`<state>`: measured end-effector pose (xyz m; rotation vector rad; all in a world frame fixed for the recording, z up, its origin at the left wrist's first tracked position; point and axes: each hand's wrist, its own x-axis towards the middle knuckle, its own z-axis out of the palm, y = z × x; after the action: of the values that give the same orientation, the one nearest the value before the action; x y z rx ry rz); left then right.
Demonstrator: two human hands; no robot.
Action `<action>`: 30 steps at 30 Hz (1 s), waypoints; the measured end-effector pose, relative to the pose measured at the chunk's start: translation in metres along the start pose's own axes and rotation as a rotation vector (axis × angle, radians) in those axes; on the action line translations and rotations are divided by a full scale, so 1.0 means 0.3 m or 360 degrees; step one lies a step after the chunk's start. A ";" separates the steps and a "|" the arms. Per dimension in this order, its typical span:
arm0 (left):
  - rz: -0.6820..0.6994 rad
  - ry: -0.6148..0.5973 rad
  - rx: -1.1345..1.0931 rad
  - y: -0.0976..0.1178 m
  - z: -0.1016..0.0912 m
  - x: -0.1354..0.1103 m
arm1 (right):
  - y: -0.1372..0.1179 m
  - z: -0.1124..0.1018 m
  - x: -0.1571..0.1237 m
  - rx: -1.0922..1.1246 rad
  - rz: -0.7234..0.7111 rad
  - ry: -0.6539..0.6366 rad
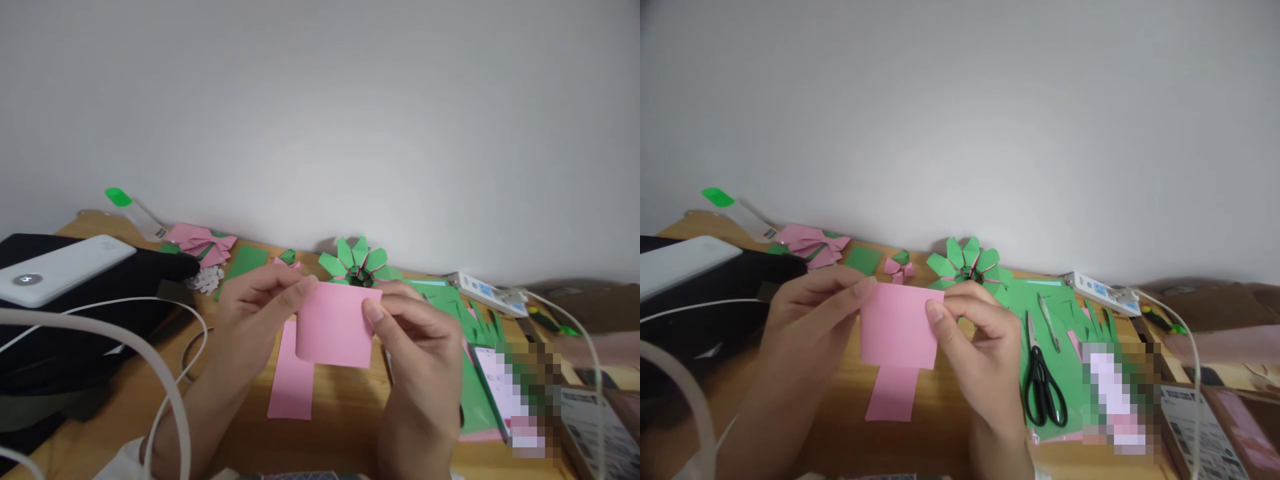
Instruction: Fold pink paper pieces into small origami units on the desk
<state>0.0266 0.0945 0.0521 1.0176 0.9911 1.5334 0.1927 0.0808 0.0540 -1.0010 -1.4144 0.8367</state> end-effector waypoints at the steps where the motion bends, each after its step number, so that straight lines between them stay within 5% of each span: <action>1: 0.0018 0.0037 0.0013 -0.003 0.001 0.000 | 0.000 0.002 0.000 -0.0003 -0.0007 0.0004; 4: 0.0038 0.0048 0.0026 -0.007 0.005 0.003 | 0.001 0.006 0.002 -0.0033 -0.0041 0.0065; 9: -0.0213 -0.0381 0.0030 0.005 0.020 0.012 | 0.003 -0.007 0.008 -0.0092 -0.0060 0.0210; 16: -0.0029 -0.0090 0.0151 0.011 0.015 0.015 | 0.001 -0.023 0.005 -0.0168 -0.0162 0.0256; 26: -0.0059 -0.0333 0.0158 0.013 0.009 0.013 | -0.010 -0.018 -0.003 -0.0221 -0.0232 0.0124; 30: 0.0004 -0.0121 0.0056 0.010 0.010 0.015 | -0.004 -0.014 -0.007 -0.0260 -0.0312 0.0202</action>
<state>0.0279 0.0988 0.0565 1.0945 0.9669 1.4731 0.1967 0.0780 0.0545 -1.0011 -1.4616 0.5121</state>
